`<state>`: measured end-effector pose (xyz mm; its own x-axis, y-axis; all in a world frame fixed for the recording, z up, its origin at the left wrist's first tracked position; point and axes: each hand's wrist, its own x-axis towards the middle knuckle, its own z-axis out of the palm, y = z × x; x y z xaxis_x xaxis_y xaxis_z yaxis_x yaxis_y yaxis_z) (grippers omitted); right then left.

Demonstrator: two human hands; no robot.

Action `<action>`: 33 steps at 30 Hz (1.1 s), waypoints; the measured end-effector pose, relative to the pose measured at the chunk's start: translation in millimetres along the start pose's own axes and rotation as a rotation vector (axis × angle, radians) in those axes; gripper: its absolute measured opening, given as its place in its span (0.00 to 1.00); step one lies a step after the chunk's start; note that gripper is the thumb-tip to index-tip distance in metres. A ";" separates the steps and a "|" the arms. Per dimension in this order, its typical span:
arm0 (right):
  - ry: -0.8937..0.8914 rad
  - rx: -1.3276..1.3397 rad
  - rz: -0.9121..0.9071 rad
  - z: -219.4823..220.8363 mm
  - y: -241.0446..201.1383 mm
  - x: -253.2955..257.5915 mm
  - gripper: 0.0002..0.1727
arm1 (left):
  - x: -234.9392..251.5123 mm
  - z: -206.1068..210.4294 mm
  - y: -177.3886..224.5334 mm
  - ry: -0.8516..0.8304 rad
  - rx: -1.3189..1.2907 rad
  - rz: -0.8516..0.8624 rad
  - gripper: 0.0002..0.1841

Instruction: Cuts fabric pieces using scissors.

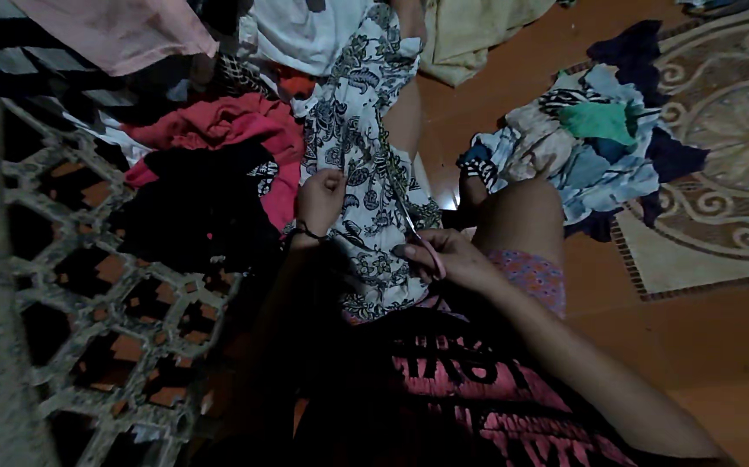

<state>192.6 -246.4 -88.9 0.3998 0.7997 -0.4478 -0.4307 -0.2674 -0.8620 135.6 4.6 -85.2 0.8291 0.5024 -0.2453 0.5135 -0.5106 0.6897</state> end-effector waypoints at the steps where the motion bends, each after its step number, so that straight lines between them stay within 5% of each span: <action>1: 0.006 0.008 0.001 0.0 -0.8 -0.5 0.09 | 1.7 -0.9 1.4 0.006 -0.050 -0.019 0.16; 6: -0.019 0.083 -0.043 -1.1 -0.6 -2.7 0.10 | -31.7 -28.7 8.6 0.287 -0.371 0.006 0.13; 12: -0.091 0.050 -0.074 3.1 -3.7 2.0 0.12 | -48.2 -42.4 -11.3 0.356 -0.431 -0.244 0.13; 18: -0.042 0.082 -0.071 4.5 -3.2 2.7 0.13 | -31.5 -21.2 19.9 0.399 -0.210 -0.120 0.32; 21: -0.021 0.128 -0.062 6.1 -4.4 2.5 0.13 | -35.3 -4.9 37.4 0.560 -0.043 0.238 0.33; 24: -0.020 0.173 -0.085 5.1 -0.1 2.4 0.18 | -48.6 1.8 47.6 0.253 0.022 0.449 0.21; 27: -0.033 0.184 -0.117 1.4 4.2 3.2 0.23 | -58.8 8.7 39.9 -0.056 0.162 0.480 0.34; 29: -0.037 0.194 -0.126 -1.1 7.0 3.9 0.23 | -59.6 17.6 21.2 -0.079 0.238 0.531 0.33; 33: -0.037 0.182 -0.124 -2.0 7.3 6.5 0.21 | -63.5 30.1 -2.7 0.018 0.225 0.652 0.11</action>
<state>193.7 -244.2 -98.6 0.4306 0.8404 -0.3290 -0.5202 -0.0668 -0.8514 88.2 -47.0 -92.0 0.9813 0.0540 0.1847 -0.0541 -0.8438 0.5339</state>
